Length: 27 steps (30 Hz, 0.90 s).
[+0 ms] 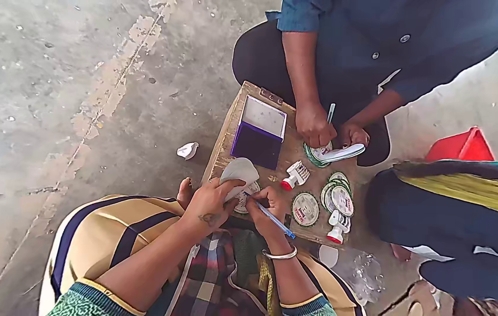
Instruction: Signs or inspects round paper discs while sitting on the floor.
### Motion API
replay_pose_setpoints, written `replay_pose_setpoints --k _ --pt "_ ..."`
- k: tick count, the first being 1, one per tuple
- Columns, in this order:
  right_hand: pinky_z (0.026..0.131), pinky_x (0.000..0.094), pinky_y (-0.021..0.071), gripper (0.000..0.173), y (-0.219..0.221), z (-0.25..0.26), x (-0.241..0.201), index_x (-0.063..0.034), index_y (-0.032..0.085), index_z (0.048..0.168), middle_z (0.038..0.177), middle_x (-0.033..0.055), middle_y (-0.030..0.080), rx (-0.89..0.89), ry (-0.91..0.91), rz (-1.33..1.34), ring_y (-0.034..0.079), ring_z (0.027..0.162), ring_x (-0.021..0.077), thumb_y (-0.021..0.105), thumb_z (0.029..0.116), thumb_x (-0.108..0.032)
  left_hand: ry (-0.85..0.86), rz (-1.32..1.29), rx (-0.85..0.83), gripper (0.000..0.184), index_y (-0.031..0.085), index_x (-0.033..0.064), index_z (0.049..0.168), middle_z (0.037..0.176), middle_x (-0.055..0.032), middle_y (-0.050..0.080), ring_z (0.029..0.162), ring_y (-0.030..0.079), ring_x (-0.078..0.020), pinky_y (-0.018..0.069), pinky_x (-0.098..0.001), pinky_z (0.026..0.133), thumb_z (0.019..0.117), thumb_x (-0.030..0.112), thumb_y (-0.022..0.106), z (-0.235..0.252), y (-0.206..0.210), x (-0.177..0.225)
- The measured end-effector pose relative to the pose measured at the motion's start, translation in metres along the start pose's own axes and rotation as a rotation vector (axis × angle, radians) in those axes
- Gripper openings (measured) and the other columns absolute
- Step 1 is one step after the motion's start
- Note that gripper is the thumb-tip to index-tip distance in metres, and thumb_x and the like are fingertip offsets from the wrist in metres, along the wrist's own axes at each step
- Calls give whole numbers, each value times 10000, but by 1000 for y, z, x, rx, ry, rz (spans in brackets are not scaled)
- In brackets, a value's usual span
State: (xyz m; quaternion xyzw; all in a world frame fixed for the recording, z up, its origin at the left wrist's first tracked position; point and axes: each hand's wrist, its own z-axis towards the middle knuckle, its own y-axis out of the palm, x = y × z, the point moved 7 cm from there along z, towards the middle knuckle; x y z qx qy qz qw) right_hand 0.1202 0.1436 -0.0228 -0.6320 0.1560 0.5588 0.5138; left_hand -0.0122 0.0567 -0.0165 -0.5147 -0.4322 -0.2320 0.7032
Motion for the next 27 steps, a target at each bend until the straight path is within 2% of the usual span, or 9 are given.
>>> replay_pose_setpoints --k 3,14,17,27 --pt "575 147 477 81 2 -1 2 -63 647 781 700 -54 664 -21 8 -11 584 610 -55 697 792 -125 5 3 7 300 734 64 1193 1024 -190 739 951 705 -390 460 -639 870 894 92 719 -1 0 -1" --pt "578 149 477 83 3 0 5 -73 639 778 704 -65 656 6 63 18 575 612 -58 707 787 -120 -14 -9 -20 307 730 56 1205 1043 -194 743 970 703 -401 471 -637 867 900 93 722 1 0 -2" --pt "604 170 497 100 4 -1 5 -63 648 780 733 -42 670 -2 57 8 601 646 -38 713 794 -138 -16 -4 -17 307 731 61 1202 1001 -187 745 925 701 -400 478 -625 848 896 91 720 0 0 -2" --pt "601 140 491 85 0 1 4 -63 629 754 713 -48 666 53 30 24 601 641 -56 705 777 -94 2 2 4 302 735 81 1200 1012 -175 743 947 704 -385 454 -645 873 900 101 713 -1 1 -3"
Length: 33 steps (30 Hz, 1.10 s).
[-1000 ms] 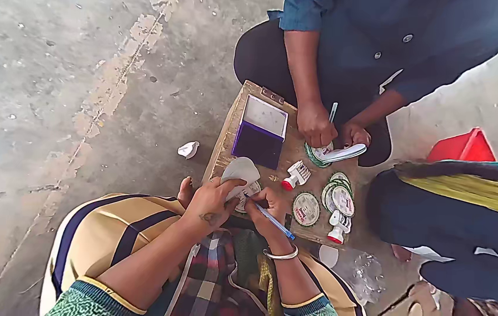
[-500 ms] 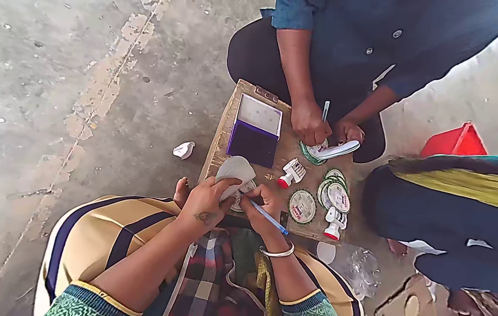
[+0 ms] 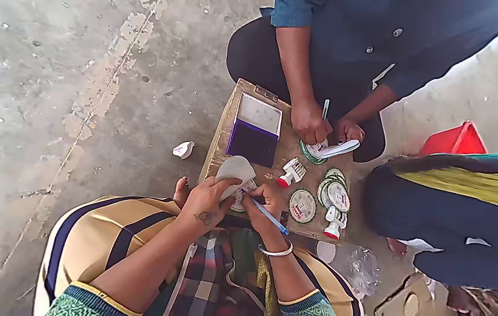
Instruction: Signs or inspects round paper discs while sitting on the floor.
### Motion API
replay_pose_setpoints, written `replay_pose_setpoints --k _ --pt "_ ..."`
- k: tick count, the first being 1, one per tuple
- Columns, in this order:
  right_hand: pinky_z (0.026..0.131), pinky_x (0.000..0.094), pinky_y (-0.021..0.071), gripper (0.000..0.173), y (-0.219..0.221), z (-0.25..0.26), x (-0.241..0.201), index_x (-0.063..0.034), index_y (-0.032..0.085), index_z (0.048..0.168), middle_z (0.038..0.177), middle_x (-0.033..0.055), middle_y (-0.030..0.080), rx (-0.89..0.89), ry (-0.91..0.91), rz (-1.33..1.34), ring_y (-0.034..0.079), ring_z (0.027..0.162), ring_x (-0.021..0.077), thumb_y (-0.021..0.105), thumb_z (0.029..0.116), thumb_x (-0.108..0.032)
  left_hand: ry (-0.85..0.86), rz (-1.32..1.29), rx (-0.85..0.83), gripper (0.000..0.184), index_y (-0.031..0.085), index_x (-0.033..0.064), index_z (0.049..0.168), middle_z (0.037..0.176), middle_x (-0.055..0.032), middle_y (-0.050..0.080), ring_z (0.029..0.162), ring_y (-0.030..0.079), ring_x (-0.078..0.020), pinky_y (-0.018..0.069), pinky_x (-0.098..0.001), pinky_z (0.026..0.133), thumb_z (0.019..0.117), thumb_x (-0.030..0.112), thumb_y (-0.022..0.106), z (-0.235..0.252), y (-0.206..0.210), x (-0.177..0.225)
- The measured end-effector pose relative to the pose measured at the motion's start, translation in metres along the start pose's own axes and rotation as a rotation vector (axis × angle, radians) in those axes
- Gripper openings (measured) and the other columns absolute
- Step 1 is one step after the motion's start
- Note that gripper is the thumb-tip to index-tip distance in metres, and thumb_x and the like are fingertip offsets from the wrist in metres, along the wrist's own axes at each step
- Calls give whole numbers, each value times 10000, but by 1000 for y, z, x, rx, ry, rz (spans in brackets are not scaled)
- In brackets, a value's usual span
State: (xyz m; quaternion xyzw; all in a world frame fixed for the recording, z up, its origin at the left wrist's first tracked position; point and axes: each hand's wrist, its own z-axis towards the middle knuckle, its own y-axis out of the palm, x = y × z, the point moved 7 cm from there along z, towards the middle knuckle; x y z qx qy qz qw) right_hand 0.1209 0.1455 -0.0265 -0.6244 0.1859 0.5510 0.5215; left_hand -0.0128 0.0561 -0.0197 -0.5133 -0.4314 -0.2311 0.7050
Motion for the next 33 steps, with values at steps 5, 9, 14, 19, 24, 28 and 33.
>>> replay_pose_setpoints --k 5,9,14,19,24,28,33 --pt "587 144 489 84 0 0 2 -91 625 765 709 -76 660 5 27 0 588 623 -64 708 777 -102 21 1 12 308 738 79 1194 1010 -168 746 937 704 -384 461 -633 847 887 94 719 -1 0 1" --pt "581 139 485 82 -1 0 1 -91 625 756 705 -78 657 4 27 -14 585 621 -68 704 774 -97 36 8 19 307 736 82 1194 1012 -154 745 938 703 -363 462 -618 847 888 99 712 -1 0 0" --pt "570 148 485 66 -1 1 1 -73 637 774 701 -67 653 18 39 -11 577 604 -58 700 782 -92 46 17 30 307 740 82 1188 1000 -161 745 921 707 -368 483 -613 832 883 99 717 -1 0 -1" --pt "570 155 481 79 -1 2 1 -70 629 767 697 -59 639 20 21 -23 571 603 -45 700 778 -102 -4 9 -18 311 733 90 1212 1030 -174 739 971 704 -375 439 -655 912 901 108 721 0 -1 0" --pt "580 155 504 60 -2 0 1 -59 640 790 714 -53 653 39 21 -3 589 611 -46 694 787 -85 9 16 -12 311 731 90 1212 1038 -167 742 967 706 -364 450 -635 897 902 101 712 0 0 1" --pt "582 153 502 61 -2 0 3 -77 642 783 713 -65 654 30 15 -2 589 618 -49 700 789 -97 20 25 -8 314 733 92 1207 1022 -167 739 949 703 -362 452 -624 865 894 105 717 -1 0 1" --pt "574 159 487 63 -1 0 3 -77 640 789 698 -67 639 27 21 -28 572 607 -46 699 791 -98 56 44 32 279 741 92 1181 999 -152 744 929 713 -347 476 -606 840 907 122 699 -1 0 1"
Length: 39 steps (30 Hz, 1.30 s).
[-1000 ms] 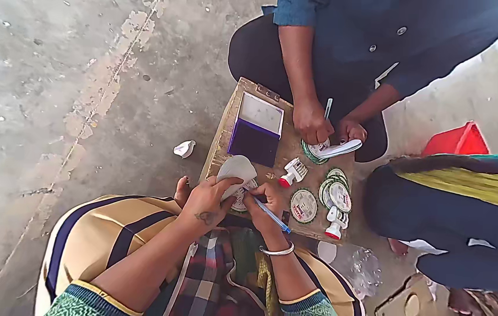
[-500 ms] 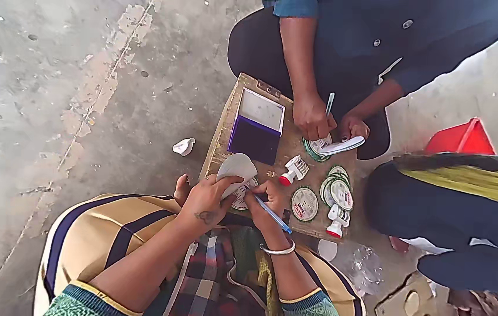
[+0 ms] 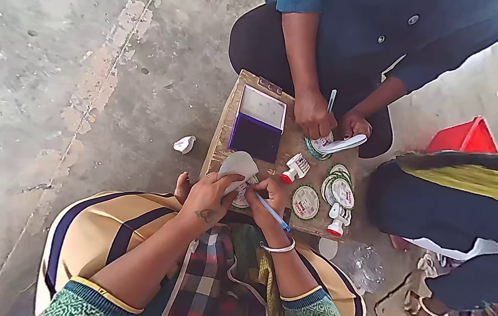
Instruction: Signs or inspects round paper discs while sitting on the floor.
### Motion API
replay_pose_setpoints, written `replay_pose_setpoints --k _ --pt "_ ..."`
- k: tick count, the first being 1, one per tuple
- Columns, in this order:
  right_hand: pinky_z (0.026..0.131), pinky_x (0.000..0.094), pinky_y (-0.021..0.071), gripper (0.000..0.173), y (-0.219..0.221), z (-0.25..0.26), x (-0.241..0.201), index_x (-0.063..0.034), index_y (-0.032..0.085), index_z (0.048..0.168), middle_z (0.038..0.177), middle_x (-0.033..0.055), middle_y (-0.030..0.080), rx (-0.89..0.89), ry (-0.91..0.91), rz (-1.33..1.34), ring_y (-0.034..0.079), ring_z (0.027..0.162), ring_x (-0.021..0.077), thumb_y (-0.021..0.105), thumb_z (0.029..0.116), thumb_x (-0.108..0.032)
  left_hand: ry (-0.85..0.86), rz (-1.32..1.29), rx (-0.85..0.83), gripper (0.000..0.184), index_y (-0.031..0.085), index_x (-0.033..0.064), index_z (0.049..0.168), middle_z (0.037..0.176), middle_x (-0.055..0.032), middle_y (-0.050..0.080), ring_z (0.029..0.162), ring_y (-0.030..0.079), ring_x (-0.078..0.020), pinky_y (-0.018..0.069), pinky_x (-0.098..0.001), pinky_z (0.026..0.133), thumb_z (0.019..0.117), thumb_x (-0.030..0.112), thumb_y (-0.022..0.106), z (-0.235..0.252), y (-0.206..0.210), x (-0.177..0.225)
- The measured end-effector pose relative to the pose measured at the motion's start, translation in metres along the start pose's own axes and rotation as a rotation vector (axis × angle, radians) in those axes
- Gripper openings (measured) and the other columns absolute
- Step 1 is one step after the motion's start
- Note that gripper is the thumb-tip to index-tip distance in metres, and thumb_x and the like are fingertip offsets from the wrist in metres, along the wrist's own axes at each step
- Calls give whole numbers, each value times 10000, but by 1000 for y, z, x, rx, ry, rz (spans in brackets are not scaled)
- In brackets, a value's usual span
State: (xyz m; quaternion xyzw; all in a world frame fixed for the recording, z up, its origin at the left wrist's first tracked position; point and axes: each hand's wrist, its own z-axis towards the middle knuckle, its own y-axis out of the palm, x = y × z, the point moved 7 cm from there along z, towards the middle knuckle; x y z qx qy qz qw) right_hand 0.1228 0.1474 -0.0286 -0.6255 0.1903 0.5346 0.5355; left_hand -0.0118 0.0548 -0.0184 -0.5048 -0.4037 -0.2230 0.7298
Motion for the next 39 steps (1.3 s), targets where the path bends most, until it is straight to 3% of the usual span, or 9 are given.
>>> replay_pose_setpoints --k 8,13,18,21,24,28,31,35,39 --pt "592 128 503 86 -5 -3 -3 -84 618 769 702 -93 645 55 -45 99 581 620 -74 680 776 -25 163 31 27 321 820 135 1015 1028 -110 764 947 721 -308 522 -530 808 869 -22 580 -3 -1 10" --pt "621 132 530 223 -21 -4 3 -190 616 779 774 -127 686 163 -6 318 629 685 -57 628 806 31 282 77 -103 349 788 93 1115 1059 -97 759 1023 702 -295 568 -429 840 849 316 749 -3 0 12" --pt "575 133 520 265 -22 -1 9 -218 629 777 729 -121 681 130 38 456 621 625 -42 611 823 43 324 84 -120 223 799 93 1012 986 -74 762 996 707 -267 572 -383 833 948 255 660 0 -1 13" --pt "567 128 514 275 -23 -1 9 -213 641 785 718 -113 680 126 36 497 614 609 -41 605 820 57 327 86 -136 270 801 94 1001 983 -79 762 1012 705 -279 572 -407 818 885 326 725 -2 1 14" --pt "561 123 508 281 -24 -1 9 -205 635 788 711 -108 680 127 41 512 607 597 -45 585 824 69 327 90 -114 143 798 90 922 948 -75 769 977 719 -276 577 -395 802 921 133 662 -1 0 14" --pt "548 114 500 272 -25 -1 9 -190 619 777 708 -99 674 135 64 543 601 580 -42 564 835 70 322 93 -136 271 799 94 955 955 -81 760 999 706 -286 555 -448 793 881 345 727 -2 1 14" --pt "547 118 503 279 -25 -1 9 -190 616 789 707 -96 678 125 67 562 603 575 -37 552 841 76 316 89 -127 162 796 95 906 925 -68 767 982 718 -271 576 -406 800 931 195 672 -1 1 14" --pt "547 117 507 285 -26 0 10 -189 612 784 687 -94 672 120 74 586 606 569 -38 544 853 79 319 78 -150 265 804 94 963 953 -78 767 1014 709 -294 569 -444 808 889 334 721 -2 2 13" --pt "537 115 497 285 -25 1 11 -188 610 770 682 -90 672 114 86 606 601 562 -37 539 857 74 299 64 -130 227 797 97 886 900 -60 764 986 715 -264 569 -403 804 960 252 648 -1 1 12"
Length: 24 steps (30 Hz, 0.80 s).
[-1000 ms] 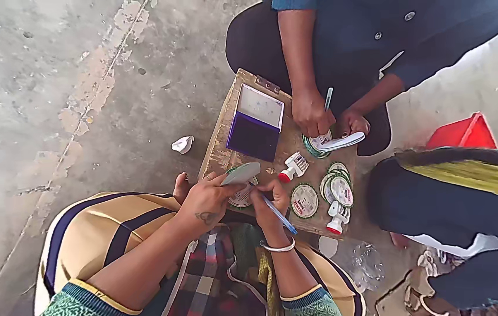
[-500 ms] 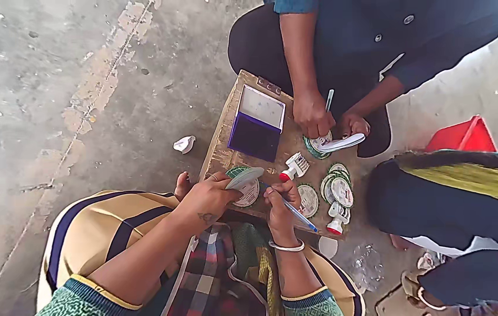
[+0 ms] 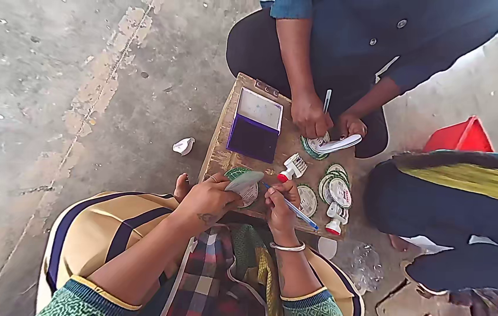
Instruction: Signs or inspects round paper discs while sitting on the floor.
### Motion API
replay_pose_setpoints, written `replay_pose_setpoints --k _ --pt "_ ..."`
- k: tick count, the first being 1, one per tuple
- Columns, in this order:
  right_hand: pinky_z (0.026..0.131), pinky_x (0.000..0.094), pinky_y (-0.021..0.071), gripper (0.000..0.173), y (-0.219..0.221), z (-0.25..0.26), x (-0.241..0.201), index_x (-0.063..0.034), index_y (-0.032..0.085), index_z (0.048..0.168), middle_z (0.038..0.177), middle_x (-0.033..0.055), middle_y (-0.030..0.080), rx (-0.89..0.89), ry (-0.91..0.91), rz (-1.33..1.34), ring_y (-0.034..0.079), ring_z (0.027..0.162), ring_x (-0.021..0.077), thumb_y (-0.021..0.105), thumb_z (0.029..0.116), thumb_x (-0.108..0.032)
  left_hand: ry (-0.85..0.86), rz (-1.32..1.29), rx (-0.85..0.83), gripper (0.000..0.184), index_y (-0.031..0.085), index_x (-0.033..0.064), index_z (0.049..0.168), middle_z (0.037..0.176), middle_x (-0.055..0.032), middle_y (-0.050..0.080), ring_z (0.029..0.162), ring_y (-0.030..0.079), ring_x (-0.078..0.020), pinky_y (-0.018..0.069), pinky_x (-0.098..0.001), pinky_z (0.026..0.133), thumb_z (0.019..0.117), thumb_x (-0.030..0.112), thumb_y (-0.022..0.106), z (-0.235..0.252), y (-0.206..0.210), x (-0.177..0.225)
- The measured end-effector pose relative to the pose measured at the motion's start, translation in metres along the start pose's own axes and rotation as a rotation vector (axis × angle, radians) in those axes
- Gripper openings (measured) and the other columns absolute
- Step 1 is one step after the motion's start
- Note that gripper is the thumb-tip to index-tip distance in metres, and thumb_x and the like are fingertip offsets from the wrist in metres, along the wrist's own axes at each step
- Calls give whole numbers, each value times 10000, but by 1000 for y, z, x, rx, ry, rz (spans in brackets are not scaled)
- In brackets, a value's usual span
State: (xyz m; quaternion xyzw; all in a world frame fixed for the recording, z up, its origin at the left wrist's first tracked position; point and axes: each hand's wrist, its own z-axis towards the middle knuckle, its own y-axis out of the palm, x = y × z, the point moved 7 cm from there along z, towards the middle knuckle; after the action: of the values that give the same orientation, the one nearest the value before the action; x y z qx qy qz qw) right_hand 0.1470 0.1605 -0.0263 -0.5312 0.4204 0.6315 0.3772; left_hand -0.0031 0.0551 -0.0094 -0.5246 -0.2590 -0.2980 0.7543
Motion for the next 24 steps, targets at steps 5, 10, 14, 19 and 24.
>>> replay_pose_setpoints --k 5,10,14,19,24 --pt "513 103 477 288 -2 1 -2 -186 618 783 683 -91 673 14 16 53 598 555 -44 529 876 71 -120 -99 -2 183 805 90 893 880 -71 763 929 713 -264 548 -446 812 941 208 673 2 -4 -6" --pt "485 95 452 286 -2 1 -3 -190 619 762 674 -82 668 30 33 87 582 539 -51 534 874 59 -256 -227 51 131 803 88 830 821 -72 761 829 708 -218 486 -477 785 847 218 796 1 -6 -15" --pt "523 101 480 223 -2 -4 -10 -234 655 814 756 -123 684 -57 -111 10 595 597 -64 640 867 -17 -362 -313 43 174 780 90 779 762 -32 730 758 676 -105 518 -354 747 790 250 847 0 -5 -24" --pt "674 91 517 72 15 -19 -19 -164 637 867 813 -128 659 -209 -344 -348 615 763 -93 688 858 -114 -331 -186 126 219 671 48 834 718 -58 656 680 635 -165 485 -385 673 915 244 726 -2 -6 -24" --pt "587 132 483 87 31 -11 -10 -44 612 744 697 -3 651 -236 -325 -613 596 635 -31 664 777 -105 -264 -107 193 134 626 41 1022 766 -75 669 713 668 -221 484 -468 704 936 144 628 -4 -5 -20"
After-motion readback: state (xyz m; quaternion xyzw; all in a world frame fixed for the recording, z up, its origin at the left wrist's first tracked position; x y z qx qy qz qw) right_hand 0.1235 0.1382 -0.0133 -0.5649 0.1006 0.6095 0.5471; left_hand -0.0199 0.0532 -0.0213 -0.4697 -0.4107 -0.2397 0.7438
